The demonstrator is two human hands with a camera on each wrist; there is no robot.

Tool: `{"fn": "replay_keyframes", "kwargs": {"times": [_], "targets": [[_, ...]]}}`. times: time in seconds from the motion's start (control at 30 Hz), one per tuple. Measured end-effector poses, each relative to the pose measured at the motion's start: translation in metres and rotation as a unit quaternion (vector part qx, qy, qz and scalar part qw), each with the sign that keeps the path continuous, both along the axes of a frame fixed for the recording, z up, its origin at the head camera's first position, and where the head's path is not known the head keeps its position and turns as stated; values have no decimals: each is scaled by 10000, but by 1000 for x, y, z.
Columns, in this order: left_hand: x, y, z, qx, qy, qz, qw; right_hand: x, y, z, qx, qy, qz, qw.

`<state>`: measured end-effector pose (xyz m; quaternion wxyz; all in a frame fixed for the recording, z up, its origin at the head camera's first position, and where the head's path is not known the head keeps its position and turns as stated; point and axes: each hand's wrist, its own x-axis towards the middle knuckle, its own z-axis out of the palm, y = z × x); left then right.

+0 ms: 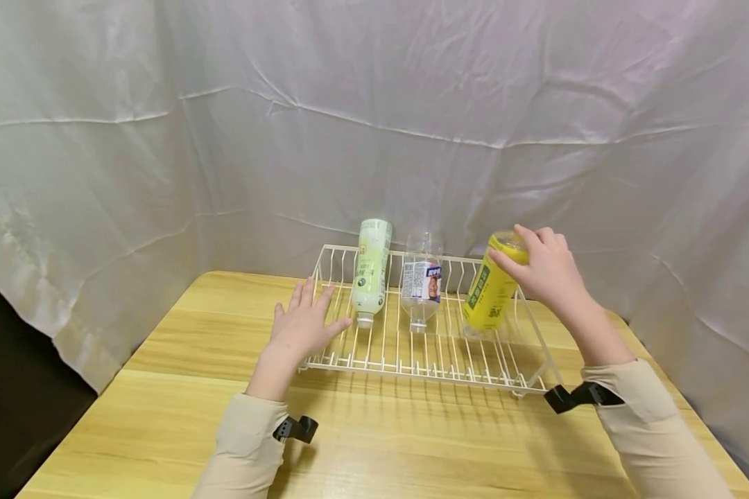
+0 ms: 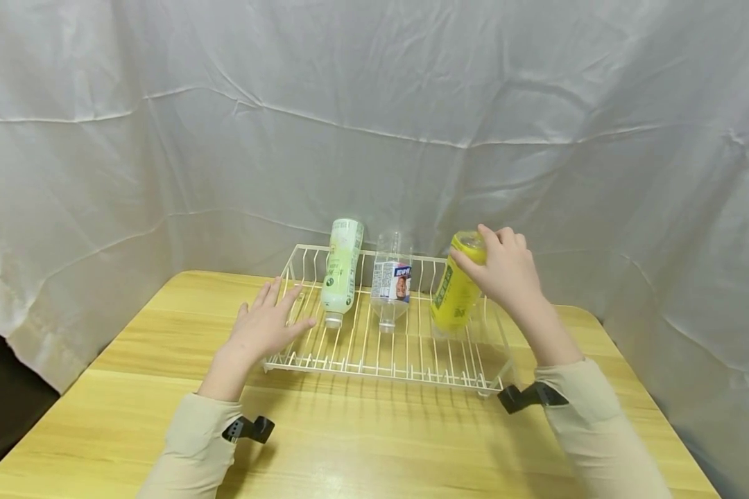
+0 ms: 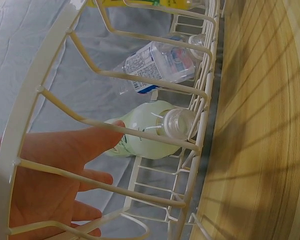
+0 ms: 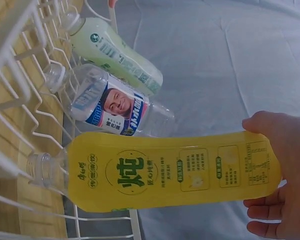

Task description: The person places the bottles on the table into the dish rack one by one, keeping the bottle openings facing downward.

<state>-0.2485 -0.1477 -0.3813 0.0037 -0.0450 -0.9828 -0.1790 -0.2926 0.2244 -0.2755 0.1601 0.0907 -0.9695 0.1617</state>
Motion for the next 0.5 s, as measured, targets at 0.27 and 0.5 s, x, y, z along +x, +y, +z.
{"fn": "replay_keyframes", "kwargs": {"times": [0.27, 0.5], "targets": [[1, 0, 0, 20, -17, 18, 10000, -22, -11, -4, -156, -15, -56, 9999], [0, -1, 0, 58, -8, 2, 10000, -43, -16, -13, -707, -113, -128, 9974]]}}
